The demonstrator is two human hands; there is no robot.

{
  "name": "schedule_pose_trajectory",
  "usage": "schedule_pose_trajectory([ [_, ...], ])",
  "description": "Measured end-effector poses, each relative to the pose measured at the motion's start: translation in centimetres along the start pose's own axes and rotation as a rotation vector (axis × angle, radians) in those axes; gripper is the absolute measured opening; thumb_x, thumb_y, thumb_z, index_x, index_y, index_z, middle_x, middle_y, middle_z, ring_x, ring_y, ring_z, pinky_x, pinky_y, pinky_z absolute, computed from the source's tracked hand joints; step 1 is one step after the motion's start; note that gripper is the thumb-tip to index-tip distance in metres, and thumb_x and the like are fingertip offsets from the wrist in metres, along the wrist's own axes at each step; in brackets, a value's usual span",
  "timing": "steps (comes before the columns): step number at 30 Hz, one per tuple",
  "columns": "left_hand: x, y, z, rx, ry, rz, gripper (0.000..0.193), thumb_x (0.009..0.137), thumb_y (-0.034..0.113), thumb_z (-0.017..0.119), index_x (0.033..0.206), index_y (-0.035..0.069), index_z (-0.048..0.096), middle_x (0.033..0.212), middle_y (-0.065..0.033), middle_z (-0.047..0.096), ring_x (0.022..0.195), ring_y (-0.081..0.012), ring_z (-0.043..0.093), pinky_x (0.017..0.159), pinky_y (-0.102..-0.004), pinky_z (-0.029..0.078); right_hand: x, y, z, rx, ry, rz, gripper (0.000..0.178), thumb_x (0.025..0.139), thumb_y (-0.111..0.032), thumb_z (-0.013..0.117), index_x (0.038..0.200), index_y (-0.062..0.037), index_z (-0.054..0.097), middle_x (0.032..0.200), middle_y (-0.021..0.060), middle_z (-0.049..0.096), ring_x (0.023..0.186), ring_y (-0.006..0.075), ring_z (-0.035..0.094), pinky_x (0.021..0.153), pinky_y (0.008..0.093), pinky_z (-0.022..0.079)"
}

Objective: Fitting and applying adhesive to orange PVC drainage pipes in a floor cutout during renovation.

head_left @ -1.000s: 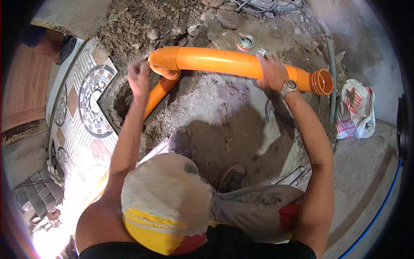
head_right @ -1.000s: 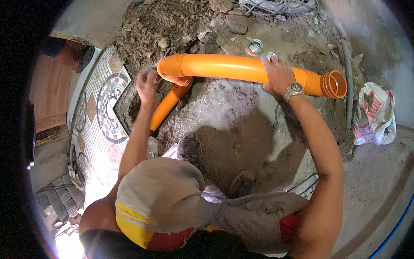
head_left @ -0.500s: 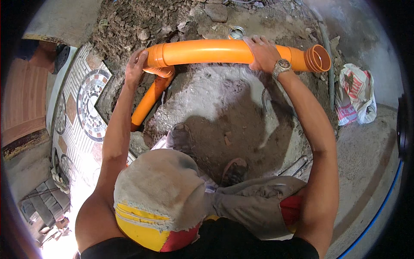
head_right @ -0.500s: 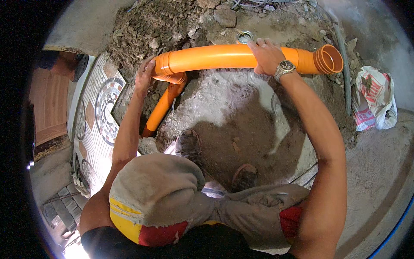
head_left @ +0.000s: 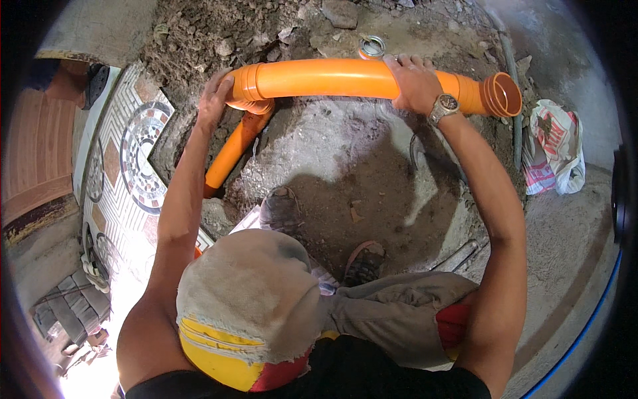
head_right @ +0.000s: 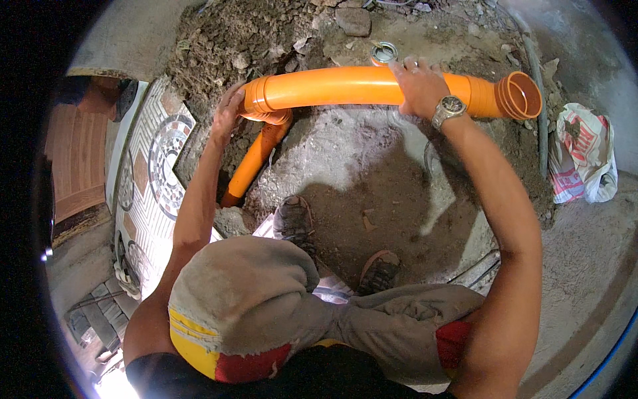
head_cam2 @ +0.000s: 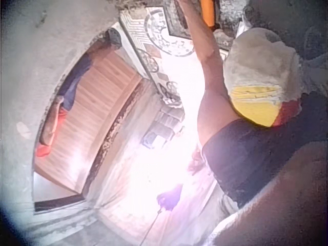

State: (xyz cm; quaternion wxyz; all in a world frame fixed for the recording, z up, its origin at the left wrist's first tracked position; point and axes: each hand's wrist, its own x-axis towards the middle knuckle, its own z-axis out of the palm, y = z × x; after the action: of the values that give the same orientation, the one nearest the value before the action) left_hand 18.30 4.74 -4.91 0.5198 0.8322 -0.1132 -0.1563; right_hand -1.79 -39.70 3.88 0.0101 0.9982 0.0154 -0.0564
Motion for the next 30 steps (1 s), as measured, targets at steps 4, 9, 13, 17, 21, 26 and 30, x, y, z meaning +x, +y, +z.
schedule_pose_trajectory([
  [4,0.9,0.1,1.9,0.056,-0.049,0.059,0.069,0.095,0.056,0.063,0.142,0.006,0.056,0.145,-0.0200,0.052,0.137,-0.0329,0.048,0.116,-0.0417,0.034,-1.5,1.0,1.7,-0.017,0.093,0.000,0.088,0.069,-0.018,0.083,0.148,-0.0143,0.044,0.130,0.0179,0.062,0.122,0.0382,0.059,0.100,0.0541,0.049],
  [9,0.3,0.7,4.1,0.003,-0.310,0.082,0.074,0.084,0.027,0.084,0.143,-0.002,0.049,0.131,-0.0169,0.062,0.122,-0.0295,0.061,0.108,-0.0420,0.046,-1.1,3.1,7.5,0.189,0.113,-0.016,0.052,0.067,-0.013,0.075,0.117,-0.0078,0.061,0.105,0.0167,0.069,0.101,0.0376,0.066,0.084,0.0501,0.054],
  [13,-0.6,0.3,0.3,0.324,-0.219,0.160,0.095,0.074,0.032,0.090,0.151,0.001,0.042,0.145,-0.0200,0.051,0.132,-0.0322,0.053,0.111,-0.0442,0.043,-0.1,-0.2,4.8,0.118,0.060,0.017,0.072,0.070,-0.017,0.077,0.138,-0.0143,0.054,0.129,0.0165,0.063,0.123,0.0384,0.057,0.100,0.0606,0.044],
  [17,0.1,1.3,3.5,0.245,-0.338,0.220,0.104,0.067,0.039,0.095,0.150,0.003,0.043,0.145,-0.0189,0.051,0.132,-0.0338,0.052,0.112,-0.0451,0.041,-2.1,1.5,4.9,0.056,-0.009,0.068,0.080,0.071,-0.024,0.082,0.144,-0.0146,0.050,0.132,0.0133,0.062,0.124,0.0364,0.057,0.100,0.0595,0.045],
  [21,0.4,1.8,2.7,0.415,-0.311,0.255,0.102,0.064,0.034,0.096,0.147,0.004,0.045,0.143,-0.0171,0.051,0.132,-0.0320,0.052,0.112,-0.0440,0.042,-3.1,0.7,4.9,0.080,-0.007,0.058,0.082,0.070,-0.023,0.083,0.144,-0.0114,0.049,0.138,0.0207,0.056,0.129,0.0387,0.054,0.100,0.0538,0.048],
  [26,1.5,0.9,1.5,0.332,-0.365,0.255,0.099,0.063,0.026,0.096,0.145,0.004,0.046,0.138,-0.0149,0.053,0.129,-0.0311,0.053,0.110,-0.0432,0.043,-2.7,0.3,4.1,0.162,-0.053,0.037,0.083,0.068,-0.023,0.086,0.141,-0.0100,0.051,0.135,0.0183,0.058,0.128,0.0382,0.054,0.101,0.0531,0.048],
  [30,0.8,3.7,3.1,0.348,-0.427,0.232,0.095,0.059,0.015,0.095,0.141,0.004,0.048,0.132,-0.0120,0.055,0.123,-0.0287,0.055,0.108,-0.0409,0.044,-3.4,0.9,5.2,0.141,-0.012,0.050,0.082,0.067,-0.022,0.086,0.140,-0.0097,0.053,0.131,0.0156,0.061,0.128,0.0363,0.054,0.101,0.0532,0.048],
])
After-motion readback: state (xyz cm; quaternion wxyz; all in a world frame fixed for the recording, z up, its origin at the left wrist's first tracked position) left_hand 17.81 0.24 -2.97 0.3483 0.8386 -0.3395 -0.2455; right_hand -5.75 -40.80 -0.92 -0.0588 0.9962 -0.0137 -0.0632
